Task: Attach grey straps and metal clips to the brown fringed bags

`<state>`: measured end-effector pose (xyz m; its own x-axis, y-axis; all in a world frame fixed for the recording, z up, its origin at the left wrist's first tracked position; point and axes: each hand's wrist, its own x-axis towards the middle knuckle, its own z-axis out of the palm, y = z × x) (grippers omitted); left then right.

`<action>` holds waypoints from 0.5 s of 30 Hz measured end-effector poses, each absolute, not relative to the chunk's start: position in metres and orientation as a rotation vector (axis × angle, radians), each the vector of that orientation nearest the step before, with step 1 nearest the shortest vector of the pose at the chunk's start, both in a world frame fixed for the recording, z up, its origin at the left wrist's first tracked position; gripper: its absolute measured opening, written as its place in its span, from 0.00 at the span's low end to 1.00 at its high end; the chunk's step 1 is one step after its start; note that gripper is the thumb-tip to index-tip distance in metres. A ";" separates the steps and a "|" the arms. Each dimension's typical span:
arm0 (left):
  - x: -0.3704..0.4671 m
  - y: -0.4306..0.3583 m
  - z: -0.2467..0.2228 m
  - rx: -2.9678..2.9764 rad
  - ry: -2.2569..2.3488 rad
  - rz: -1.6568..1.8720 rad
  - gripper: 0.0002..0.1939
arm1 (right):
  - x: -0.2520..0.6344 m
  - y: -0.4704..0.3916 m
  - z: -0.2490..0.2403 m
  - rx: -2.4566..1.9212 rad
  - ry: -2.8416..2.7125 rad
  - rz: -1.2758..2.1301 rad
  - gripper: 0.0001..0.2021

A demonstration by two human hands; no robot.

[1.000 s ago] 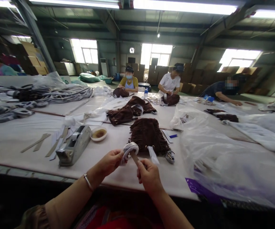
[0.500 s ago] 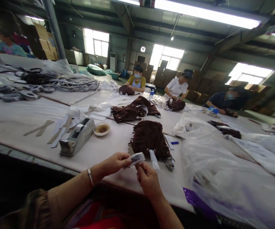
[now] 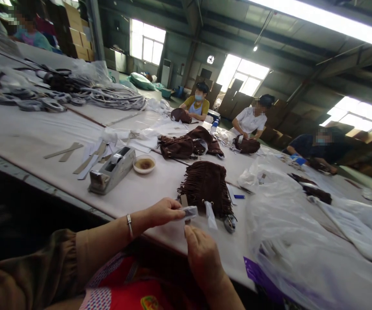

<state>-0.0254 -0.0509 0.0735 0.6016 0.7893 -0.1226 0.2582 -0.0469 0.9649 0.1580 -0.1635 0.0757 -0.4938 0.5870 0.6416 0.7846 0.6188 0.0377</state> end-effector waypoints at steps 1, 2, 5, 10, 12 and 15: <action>-0.024 -0.052 0.073 1.686 0.897 0.537 0.16 | 0.159 -0.161 0.084 -1.053 -2.301 -0.472 0.16; -0.023 -0.054 0.073 1.779 0.890 0.537 0.17 | 0.159 -0.157 0.092 -1.057 -2.326 -0.491 0.15; -0.020 -0.060 0.073 2.072 0.842 0.550 0.20 | 0.159 -0.144 0.106 -1.157 -2.272 -0.402 0.12; -0.021 -0.067 0.077 2.365 0.836 0.497 0.14 | 0.161 -0.127 0.094 -1.293 -2.061 0.165 0.10; -0.025 -0.067 0.078 2.336 0.770 0.465 0.12 | 0.160 -0.127 0.087 -1.335 -2.014 0.314 0.10; -0.030 -0.066 0.075 2.058 0.613 0.445 0.13 | 0.157 -0.132 0.082 -1.385 -1.932 0.341 0.09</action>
